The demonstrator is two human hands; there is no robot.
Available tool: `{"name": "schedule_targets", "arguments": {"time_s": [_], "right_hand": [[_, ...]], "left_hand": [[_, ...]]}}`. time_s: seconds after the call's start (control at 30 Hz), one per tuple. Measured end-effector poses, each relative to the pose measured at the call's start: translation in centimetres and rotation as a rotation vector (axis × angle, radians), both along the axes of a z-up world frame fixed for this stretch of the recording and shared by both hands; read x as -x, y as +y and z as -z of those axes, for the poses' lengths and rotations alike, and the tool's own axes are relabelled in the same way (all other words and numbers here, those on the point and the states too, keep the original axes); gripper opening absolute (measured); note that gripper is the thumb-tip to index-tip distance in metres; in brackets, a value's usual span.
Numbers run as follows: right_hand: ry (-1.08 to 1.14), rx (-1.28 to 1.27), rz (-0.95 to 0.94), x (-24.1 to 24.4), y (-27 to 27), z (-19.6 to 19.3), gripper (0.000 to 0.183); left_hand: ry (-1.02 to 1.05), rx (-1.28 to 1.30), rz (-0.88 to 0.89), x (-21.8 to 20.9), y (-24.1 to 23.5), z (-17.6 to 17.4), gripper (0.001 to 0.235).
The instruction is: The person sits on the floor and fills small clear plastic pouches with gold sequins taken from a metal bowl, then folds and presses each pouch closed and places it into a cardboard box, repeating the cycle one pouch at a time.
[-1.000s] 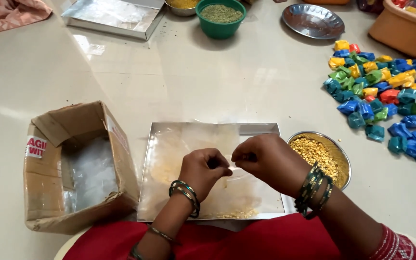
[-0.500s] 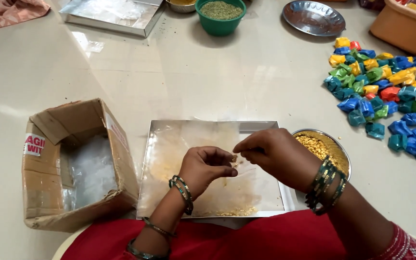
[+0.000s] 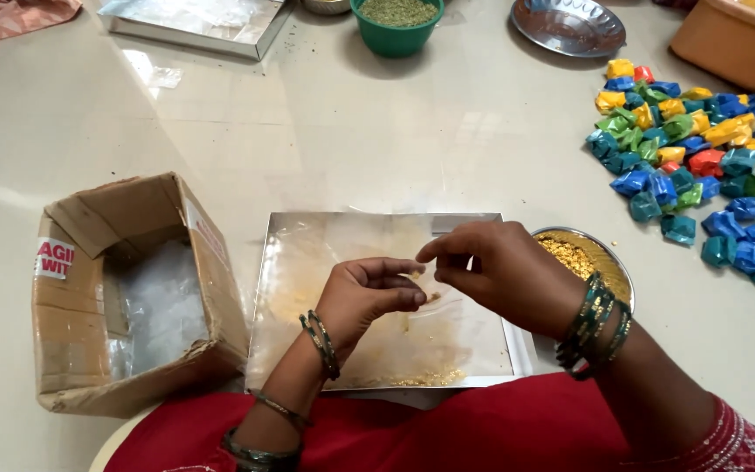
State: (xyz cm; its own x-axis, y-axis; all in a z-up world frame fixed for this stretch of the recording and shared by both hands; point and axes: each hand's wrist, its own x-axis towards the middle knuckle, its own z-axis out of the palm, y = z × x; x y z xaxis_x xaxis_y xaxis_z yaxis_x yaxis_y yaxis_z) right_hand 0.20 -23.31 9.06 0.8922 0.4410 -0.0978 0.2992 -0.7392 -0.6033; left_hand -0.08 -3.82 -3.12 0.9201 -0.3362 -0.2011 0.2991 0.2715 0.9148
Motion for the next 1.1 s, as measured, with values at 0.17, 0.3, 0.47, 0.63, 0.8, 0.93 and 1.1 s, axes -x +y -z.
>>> {"name": "schedule_targets", "arguments": {"time_s": [0.17,0.3,0.47,0.63,0.8,0.93,1.1], "right_hand": [[0.014,-0.131,0.116,-0.2,-0.2,0.2,0.023],[0.024,-0.217,0.154,-0.4,-0.4,-0.2,0.024],[-0.074,-0.146,0.053,-1.5,-1.9,0.8,0.033],[0.187,-0.167,0.04,-1.0,-1.8,-0.1,0.021],[0.439,0.219,-0.221,-0.4,-0.6,3.9,0.014],[0.559,0.371,-0.213,0.6,1.3,9.2,0.007],[0.095,0.555,-0.153,1.2,1.9,12.9,0.004]], "left_hand": [[-0.075,-0.081,-0.003,-0.2,-0.5,1.1,0.031],[-0.092,-0.076,-0.037,-0.5,-0.6,2.1,0.02],[-0.082,-0.012,-0.058,-1.1,-0.4,3.3,0.018],[-0.137,-0.053,-0.103,-1.4,0.9,2.6,0.02],[-0.203,-0.289,-0.4,-2.1,5.5,-0.1,0.021],[-0.226,-0.326,-0.455,-1.3,7.9,-2.4,0.019],[-0.308,-0.313,-0.603,-0.7,9.9,-4.2,0.016]]}}
